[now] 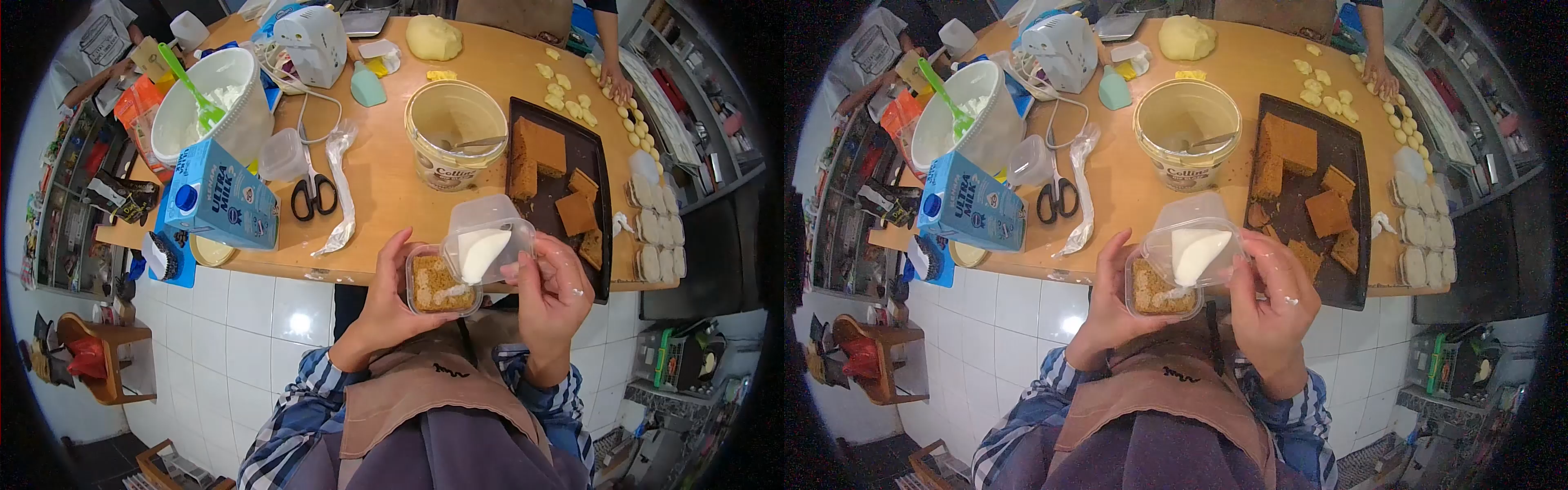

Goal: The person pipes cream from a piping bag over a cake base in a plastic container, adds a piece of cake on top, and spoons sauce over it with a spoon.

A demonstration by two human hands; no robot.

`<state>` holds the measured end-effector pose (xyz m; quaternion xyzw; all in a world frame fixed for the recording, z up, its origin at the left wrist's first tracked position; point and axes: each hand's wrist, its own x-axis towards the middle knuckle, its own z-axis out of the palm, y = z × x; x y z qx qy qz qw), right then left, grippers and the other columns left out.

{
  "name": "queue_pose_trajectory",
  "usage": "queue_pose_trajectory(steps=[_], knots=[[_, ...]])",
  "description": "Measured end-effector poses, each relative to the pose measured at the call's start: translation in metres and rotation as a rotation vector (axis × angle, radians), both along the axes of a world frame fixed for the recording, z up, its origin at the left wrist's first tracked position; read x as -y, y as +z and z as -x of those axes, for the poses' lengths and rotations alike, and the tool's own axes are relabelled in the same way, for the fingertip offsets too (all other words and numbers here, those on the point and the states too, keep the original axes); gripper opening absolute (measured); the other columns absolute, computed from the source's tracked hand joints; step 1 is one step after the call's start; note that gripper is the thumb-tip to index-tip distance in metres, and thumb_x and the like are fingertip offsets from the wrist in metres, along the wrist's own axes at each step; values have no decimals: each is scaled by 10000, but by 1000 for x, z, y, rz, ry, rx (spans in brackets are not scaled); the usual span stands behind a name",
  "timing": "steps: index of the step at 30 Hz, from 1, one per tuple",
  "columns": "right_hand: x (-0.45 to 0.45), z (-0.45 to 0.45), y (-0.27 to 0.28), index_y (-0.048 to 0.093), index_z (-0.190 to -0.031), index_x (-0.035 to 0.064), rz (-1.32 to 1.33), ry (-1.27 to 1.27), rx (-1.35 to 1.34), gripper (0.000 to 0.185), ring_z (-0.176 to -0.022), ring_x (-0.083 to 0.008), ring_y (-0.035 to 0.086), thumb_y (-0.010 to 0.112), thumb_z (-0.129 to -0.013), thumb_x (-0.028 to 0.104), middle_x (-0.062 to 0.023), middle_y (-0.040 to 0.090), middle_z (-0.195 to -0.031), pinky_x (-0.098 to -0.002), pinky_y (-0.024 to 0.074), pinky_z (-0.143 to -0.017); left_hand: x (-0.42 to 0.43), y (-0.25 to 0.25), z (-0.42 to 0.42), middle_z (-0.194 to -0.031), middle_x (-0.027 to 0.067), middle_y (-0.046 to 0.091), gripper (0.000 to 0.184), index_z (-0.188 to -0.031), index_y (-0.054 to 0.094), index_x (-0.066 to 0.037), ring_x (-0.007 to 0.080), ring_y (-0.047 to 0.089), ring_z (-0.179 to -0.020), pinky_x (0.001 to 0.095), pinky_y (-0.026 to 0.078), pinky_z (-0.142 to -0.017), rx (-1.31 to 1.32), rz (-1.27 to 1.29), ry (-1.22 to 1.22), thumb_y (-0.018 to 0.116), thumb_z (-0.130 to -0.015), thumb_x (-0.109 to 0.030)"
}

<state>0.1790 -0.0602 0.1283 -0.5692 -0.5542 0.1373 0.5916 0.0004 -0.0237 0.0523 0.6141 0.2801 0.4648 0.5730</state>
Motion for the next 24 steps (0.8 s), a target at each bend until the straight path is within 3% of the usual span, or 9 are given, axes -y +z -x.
queue_pose_trajectory(steps=[11, 14, 17, 24], knots=[[-9, 10, 0, 588, -965, -70, -58, 69, 109, 199, -739, -195, 647, 584, -768, -98, -175, 624, -966, -272, 541, -576, 0, 1, -6, -1278, 174, 384, 1097, -1386, 105, -41, 259, 434, -1184, 377, 358, -1004, -32, -108, 2, 848, -579, -77], [-9, 2, -5, 547, -1002, -84, -51, 110, 189, 198, -709, -164, 647, 534, -810, -131, -160, 571, -1042, -238, 541, -583, 0, 5, -2, -1263, 170, 393, 1093, -1386, 108, -44, 256, 446, -1171, 377, 368, -996, -69, -118, 8, 847, -581, -73], [-7, 1, -2, 590, -972, -62, 13, 16, 55, 196, -726, -165, 643, 577, -779, -91, -165, 622, -965, -254, 536, -576, 0, 5, 0, -1277, 151, 390, 1106, -1383, 111, -59, 255, 427, -1196, 384, 358, -1010, -46, -42, -5, 847, -558, -50], [-12, -1, -5, 586, -978, -65, 35, 18, -77, 189, -728, -165, 647, 570, -791, -86, -158, 611, -988, -242, 533, -572, 2, 6, 0, -1295, 143, 380, 1114, -1385, 107, -62, 256, 417, -1210, 385, 361, -1014, -22, 17, -45, 845, -550, -33]])
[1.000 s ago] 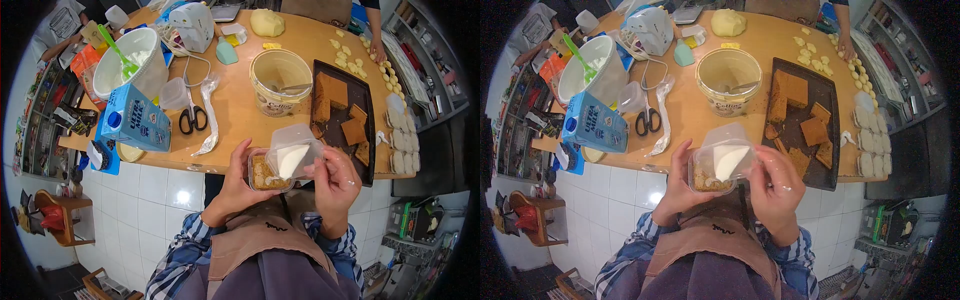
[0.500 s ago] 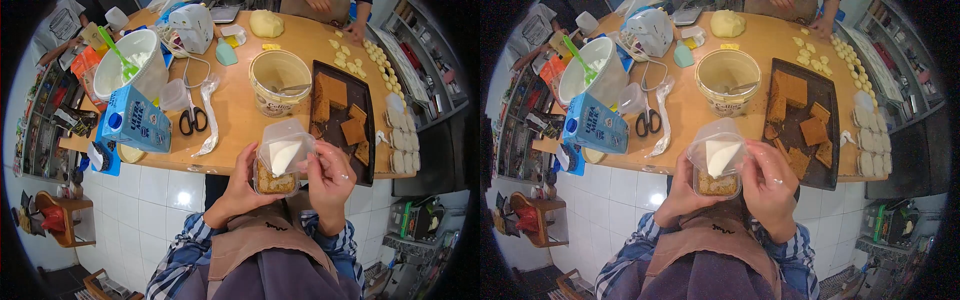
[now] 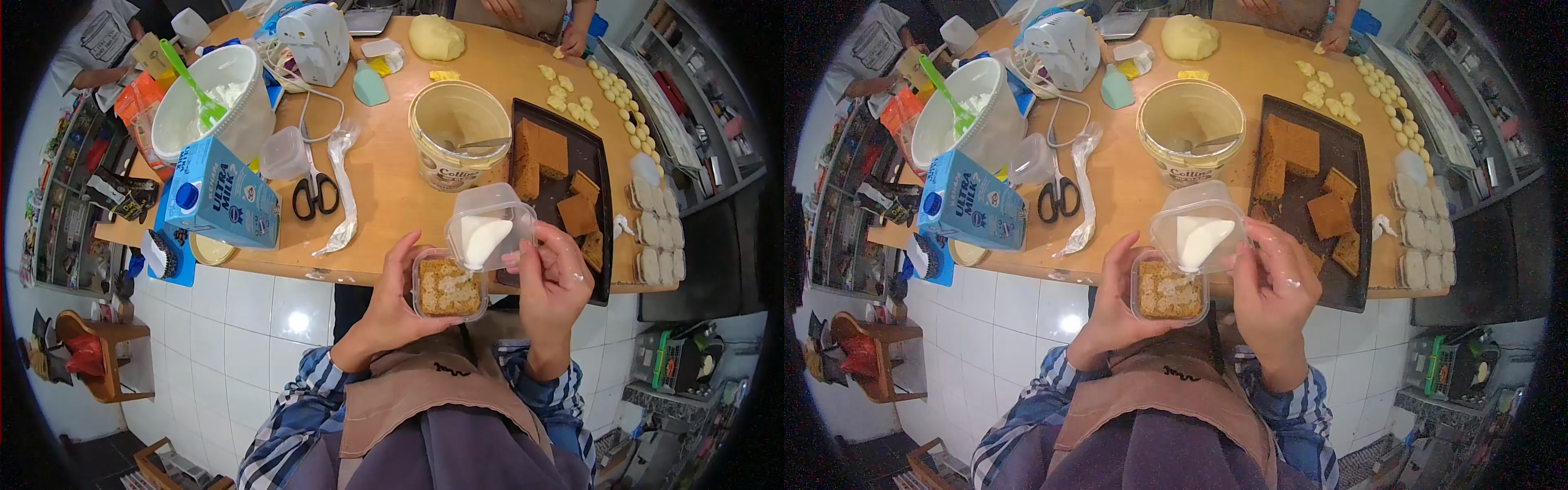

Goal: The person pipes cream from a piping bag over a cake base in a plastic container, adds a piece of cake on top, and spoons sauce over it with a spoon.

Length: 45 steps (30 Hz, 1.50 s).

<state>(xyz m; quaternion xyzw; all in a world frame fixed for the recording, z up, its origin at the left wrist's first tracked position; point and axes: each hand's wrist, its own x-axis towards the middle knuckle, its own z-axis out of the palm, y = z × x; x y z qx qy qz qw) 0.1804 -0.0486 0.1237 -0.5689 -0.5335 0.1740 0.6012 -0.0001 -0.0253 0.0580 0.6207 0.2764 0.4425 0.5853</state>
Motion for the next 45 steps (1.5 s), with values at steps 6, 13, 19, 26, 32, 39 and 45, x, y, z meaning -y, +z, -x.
queue_pose_trajectory(steps=[6, 13, 19, 26, 32, 39, 45], knots=[[-5, 4, -3, 564, -998, -71, -66, 63, 181, 201, -722, -167, 639, 556, -801, -105, -145, 600, -982, -242, 528, -580, -1, -3, -8, -1328, 167, 347, 1094, -1384, 113, -40, 267, 375, -1249, 378, 319, -1032, 25, -89, 9, 849, -575, -78], [-8, 15, -3, 585, -957, -55, -70, 67, 176, 220, -791, -243, 639, 602, -741, -94, -172, 631, -937, -292, 523, -636, 0, -4, -10, -1371, 134, 310, 1079, -1373, 148, -56, 253, 333, -1281, 393, 307, -1045, 36, -57, -44, 851, -554, -52], [-10, 11, -6, 566, -983, -77, -99, 72, 247, 199, -740, -185, 643, 558, -787, -111, -156, 598, -995, -250, 530, -605, 2, -3, -11, -1358, 145, 321, 1097, -1376, 132, -53, 260, 348, -1270, 391, 310, -1041, 48, -67, -31, 853, -548, -48], [-9, 0, -9, 554, -1012, -84, -64, 37, 275, 192, -706, -146, 644, 531, -824, -116, -136, 589, -1001, -221, 532, -575, 2, -3, -5, -1257, 190, 416, 1106, -1387, 93, -49, 267, 452, -1172, 373, 366, -992, -2, -90, 11, 844, -575, -56], [-6, -1, -6, 601, -1005, -46, -28, -34, 75, 219, -762, -154, 632, 570, -792, -84, -150, 613, -982, -236, 529, -580, -1, -1, -1, -1213, 150, 437, 1127, -1386, 104, -70, 246, 474, -1142, 366, 388, -978, -28, -101, 32, 853, -545, -47], [-5, -7, -10, 601, -988, -50, -45, -68, 124, 205, -720, -158, 644, 574, -789, -87, -152, 614, -974, -243, 538, -577, -1, -2, 0, -1218, 134, 431, 1129, -1381, 117, -81, 244, 477, -1137, 368, 402, -979, -10, -20, 64, 851, -524, -26], [5, 1, -3, 600, -948, -60, -24, -41, 96, 169, -702, -167, 652, 579, -782, -88, -159, 622, -959, -239, 535, -560, -2, -1, 2, -1230, 134, 413, 1128, -1381, 119, -85, 242, 461, -1150, 370, 403, -979, -27, -24, 79, 845, -521, -15]])
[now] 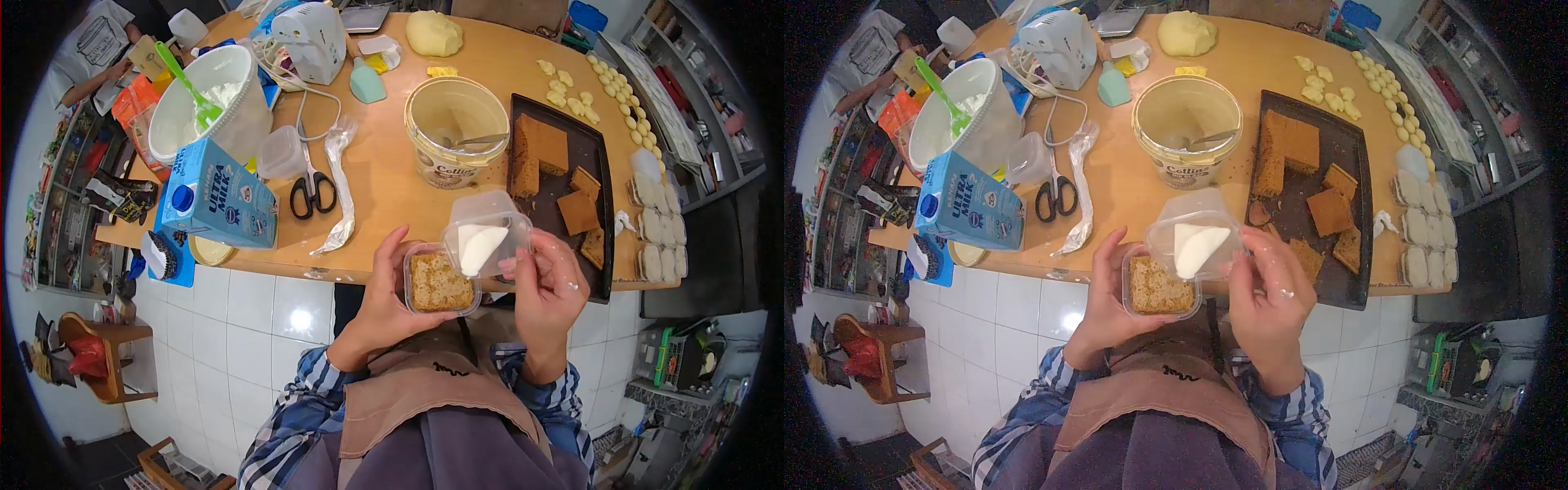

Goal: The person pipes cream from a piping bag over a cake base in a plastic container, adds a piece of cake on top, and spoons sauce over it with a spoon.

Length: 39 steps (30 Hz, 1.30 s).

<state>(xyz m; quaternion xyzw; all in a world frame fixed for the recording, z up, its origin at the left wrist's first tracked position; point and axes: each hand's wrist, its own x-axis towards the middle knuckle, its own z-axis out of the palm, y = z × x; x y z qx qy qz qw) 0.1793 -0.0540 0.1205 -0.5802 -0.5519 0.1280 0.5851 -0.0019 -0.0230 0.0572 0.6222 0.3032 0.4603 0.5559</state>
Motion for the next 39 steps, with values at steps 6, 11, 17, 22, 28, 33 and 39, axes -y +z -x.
queue_pose_trajectory(steps=[6, 11, 17, 22, 28, 33, 39], knots=[[8, 3, 1, 597, -932, -67, -7, 15, 34, 154, -674, -163, 652, 578, -782, -93, -165, 626, -951, -230, 528, -538, -1, -1, 1, -1232, 158, 417, 1108, -1383, 107, -44, 245, 458, -1153, 359, 391, -973, -7, -26, 20, 846, -557, -49], [12, 5, 4, 596, -940, -67, -5, 18, 44, 163, -681, -165, 653, 579, -781, -97, -167, 621, -968, -229, 531, -545, -3, -2, 2, -1224, 134, 415, 1132, -1381, 123, -76, 252, 462, -1149, 374, 401, -975, 16, -5, 36, 861, -523, -50], [10, 13, 5, 589, -956, -69, -8, 73, 67, 176, -712, -174, 660, 583, -781, -93, -169, 619, -975, -235, 541, -564, -3, -2, 2, -1241, 156, 414, 1110, -1380, 113, -45, 255, 450, -1163, 372, 370, -989, 14, -5, 29, 850, -550, -56], [3, 17, 6, 570, -967, -78, 41, 160, 4, 180, -708, -178, 663, 573, -788, -92, -162, 618, -945, -240, 544, -568, -2, -6, 0, -1252, 170, 412, 1101, -1380, 108, -26, 253, 443, -1168, 374, 347, -1001, 64, 38, 21, 844, -562, -56], [-14, 15, -4, 536, -981, -81, 332, 280, -534, 155, -652, -162, 648, 544, -828, -56, -136, 618, -861, -239, 537, -532, -6, -3, 7, -1234, 169, 427, 1101, -1381, 101, -25, 257, 451, -1156, 380, 358, -993, -5, -18, 52, 839, -564, -47], [-28, 2, -17, 539, -952, -66, 366, 243, -613, 120, -616, -170, 640, 545, -845, -14, -113, 616, -792, -239, 525, -502, -7, -21, 19, -1228, 171, 428, 1083, -1377, 92, -32, 249, 464, -1147, 366, 395, -975, 32, -5, 76, 818, -575, -10], [-39, -15, -36, 553, -937, -75, 481, 159, -483, 115, -597, -178, 641, 527, -853, -1, -129, 622, -797, -244, 517, -487, -6, -29, 32, -1219, 163, 417, 1065, -1371, 110, -32, 248, 464, -1147, 359, 417, -959, -7, 117, 200, 814, -573, -10]])
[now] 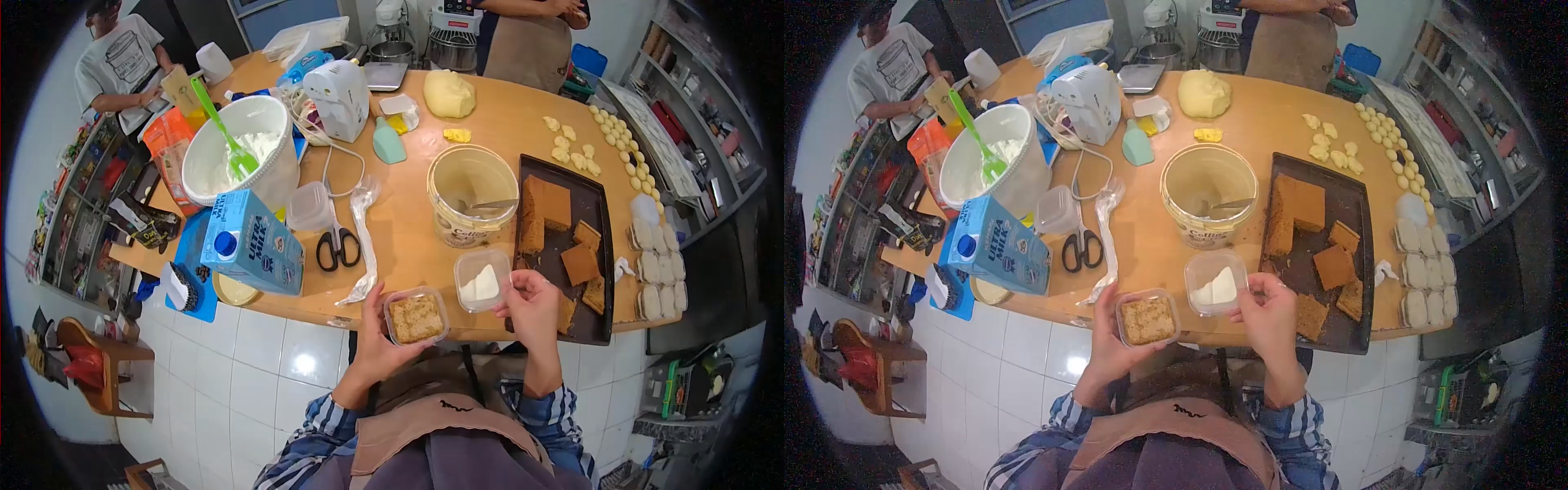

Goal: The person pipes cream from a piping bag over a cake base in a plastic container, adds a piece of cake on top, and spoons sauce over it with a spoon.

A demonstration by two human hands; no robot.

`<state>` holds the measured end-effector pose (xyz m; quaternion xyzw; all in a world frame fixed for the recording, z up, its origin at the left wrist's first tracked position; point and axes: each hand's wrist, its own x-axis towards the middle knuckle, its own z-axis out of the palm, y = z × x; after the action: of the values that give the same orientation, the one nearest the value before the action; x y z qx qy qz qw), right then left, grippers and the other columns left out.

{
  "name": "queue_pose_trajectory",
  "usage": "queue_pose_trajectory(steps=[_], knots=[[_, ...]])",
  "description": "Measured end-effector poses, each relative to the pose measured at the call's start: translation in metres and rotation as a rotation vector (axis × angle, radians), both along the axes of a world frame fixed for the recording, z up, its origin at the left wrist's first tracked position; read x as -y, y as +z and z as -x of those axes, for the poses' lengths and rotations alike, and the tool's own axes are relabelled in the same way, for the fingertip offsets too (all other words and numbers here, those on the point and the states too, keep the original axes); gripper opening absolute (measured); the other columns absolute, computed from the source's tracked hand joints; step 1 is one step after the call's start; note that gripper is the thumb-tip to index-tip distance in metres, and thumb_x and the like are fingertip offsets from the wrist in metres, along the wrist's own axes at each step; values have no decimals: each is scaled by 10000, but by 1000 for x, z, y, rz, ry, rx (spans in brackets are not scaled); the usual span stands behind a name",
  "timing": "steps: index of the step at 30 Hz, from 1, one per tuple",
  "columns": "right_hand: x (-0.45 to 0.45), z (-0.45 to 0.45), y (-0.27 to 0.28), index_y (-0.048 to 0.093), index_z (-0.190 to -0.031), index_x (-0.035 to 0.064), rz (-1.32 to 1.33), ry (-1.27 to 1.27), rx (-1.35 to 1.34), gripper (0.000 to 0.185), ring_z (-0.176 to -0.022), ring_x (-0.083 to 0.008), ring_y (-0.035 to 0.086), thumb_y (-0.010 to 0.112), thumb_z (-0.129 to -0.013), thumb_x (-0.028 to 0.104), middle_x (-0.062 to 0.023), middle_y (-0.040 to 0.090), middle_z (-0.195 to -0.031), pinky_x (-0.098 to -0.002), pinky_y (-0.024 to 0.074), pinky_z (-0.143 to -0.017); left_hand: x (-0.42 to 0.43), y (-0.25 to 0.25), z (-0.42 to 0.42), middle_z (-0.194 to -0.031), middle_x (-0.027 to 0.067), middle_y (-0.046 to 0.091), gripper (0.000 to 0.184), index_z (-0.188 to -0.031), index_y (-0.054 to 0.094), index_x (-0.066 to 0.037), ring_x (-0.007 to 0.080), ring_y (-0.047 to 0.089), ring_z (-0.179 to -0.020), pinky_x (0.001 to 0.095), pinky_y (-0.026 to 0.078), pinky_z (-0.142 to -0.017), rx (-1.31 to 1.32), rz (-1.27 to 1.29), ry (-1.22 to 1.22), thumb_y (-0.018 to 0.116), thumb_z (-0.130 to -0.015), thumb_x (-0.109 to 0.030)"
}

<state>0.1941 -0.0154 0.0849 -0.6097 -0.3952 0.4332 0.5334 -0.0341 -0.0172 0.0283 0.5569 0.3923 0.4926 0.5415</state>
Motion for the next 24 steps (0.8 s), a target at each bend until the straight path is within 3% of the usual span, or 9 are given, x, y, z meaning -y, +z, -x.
queue_pose_trajectory(steps=[3, 7, 13, 19, 24], knots=[[-4, -3, -9, 555, -932, -86, 51, 7, 54, 121, -594, -179, 641, 523, -849, -4, -137, 623, -796, -249, 519, -489, -5, -5, 2, -1196, 128, 399, 1058, -1371, 113, -81, 245, 466, -1139, 377, 468, -931, -53, -121, 40, 793, -570, 48], [-9, -4, -17, 554, -949, -95, 101, 3, 90, 147, -590, -180, 640, 537, -837, -1, -149, 624, -802, -252, 521, -493, -9, -5, -3, -1202, 132, 399, 1060, -1370, 116, -82, 242, 468, -1133, 372, 463, -937, -15, -128, 64, 799, -568, 35], [-9, -12, -26, 573, -968, -119, 85, -43, 181, 223, -574, -166, 631, 593, -809, 35, -166, 639, -837, -269, 518, -505, -14, -1, -15, -1211, 202, 447, 1016, -1350, 135, 25, 271, 497, -1120, 349, 426, -944, -228, -284, 127, 810, -592, -21], [-3, -26, 5, 609, -975, -61, -97, -124, 696, 281, -639, -195, 628, 667, -750, 96, -168, 630, -907, -298, 489, -568, -18, -7, -20, -1205, 183, 429, 1028, -1353, 105, 18, 272, 487, -1118, 360, 435, -939, -349, -227, 119, 807, -603, -28], [-11, -30, 45, 606, -976, -42, -193, -72, 802, 250, -647, -243, 612, 647, -765, 86, -170, 613, -885, -324, 483, -601, -20, -1, -22, -1198, 192, 442, 1019, -1352, 109, 25, 278, 495, -1108, 365, 434, -934, -380, -205, 160, 801, -607, -35]])
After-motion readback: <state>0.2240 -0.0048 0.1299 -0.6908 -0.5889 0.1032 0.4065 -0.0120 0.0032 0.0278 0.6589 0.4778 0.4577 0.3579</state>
